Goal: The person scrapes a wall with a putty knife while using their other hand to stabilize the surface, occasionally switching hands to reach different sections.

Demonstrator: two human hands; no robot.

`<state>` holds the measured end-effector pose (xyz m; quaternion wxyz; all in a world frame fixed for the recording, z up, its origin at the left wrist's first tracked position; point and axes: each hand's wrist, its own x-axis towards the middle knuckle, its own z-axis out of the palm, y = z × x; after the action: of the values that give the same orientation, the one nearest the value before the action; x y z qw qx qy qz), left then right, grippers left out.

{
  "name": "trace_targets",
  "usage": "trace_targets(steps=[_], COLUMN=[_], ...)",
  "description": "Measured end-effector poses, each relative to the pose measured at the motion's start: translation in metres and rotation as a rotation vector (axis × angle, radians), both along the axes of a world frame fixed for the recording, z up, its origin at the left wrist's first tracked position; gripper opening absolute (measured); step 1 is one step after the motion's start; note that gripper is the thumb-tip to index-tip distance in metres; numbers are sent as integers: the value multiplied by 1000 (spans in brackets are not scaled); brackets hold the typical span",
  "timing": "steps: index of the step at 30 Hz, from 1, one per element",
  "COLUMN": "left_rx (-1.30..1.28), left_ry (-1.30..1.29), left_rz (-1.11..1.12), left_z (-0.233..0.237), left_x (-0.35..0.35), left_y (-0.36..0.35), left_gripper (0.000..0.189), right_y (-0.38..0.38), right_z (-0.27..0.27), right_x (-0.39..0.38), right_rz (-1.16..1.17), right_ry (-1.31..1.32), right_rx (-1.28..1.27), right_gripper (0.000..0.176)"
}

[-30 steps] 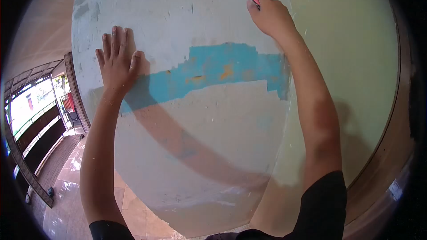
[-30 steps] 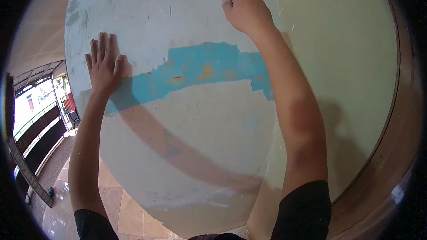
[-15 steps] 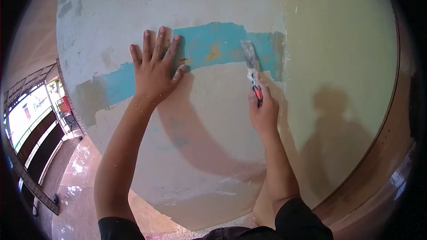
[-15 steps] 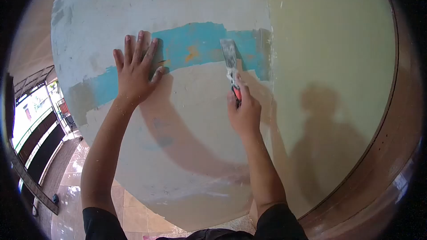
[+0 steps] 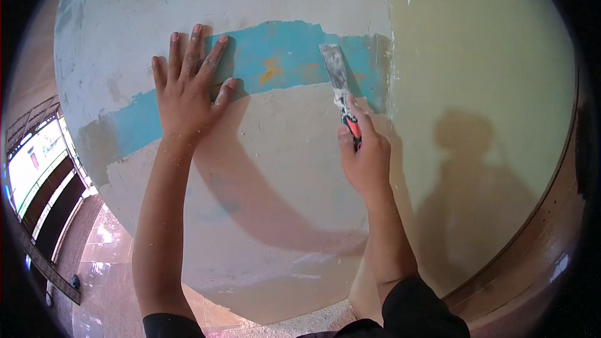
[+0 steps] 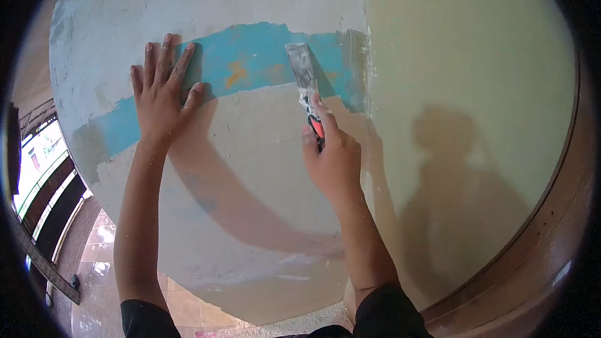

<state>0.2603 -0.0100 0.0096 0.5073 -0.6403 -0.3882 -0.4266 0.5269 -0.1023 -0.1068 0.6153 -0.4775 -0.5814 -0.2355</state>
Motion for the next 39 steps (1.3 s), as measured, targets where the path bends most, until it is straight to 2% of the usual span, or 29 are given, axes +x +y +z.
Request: trace_targets(steps=[3,6,11,17,20,26,31,33,36,39], left_rx=[22,17,63,65,83,110,82,94,86,67], left_ry=[-4,0,12,8,18,22,4,15,5,0], left_rz=[9,32,36,72,81,46,68,48,36,37], left_z=[0,-1,-3,-2,-3,-3,-4,-3,-5,-5], left_x=[0,-1,-2,-6,-7,-5,-5,-6,-4,-4], left_y=[2,3,8,12,16,16,12,13,12,11], left_gripper=[67,66,63,64,66,65,64,63,62,62], right_y=[10,3,9,-2,3,-7,-3,0,-4,-5], right_z=[-11,16,-10,19,-3,24,2,11,29,14], right_x=[18,21,27,43,50,57,66,71,74,73], right_rz=[-38,-31,4,-90,-10,-17,-19,-107,-142,-110], right_ry=[-8,91,50,2,21,81,62,-18,36,57], right_rx=[84,-62,18,-8,67,-51,18,105,32,35], right_gripper=[52,53,54,52,52,53,51,49,47,45])
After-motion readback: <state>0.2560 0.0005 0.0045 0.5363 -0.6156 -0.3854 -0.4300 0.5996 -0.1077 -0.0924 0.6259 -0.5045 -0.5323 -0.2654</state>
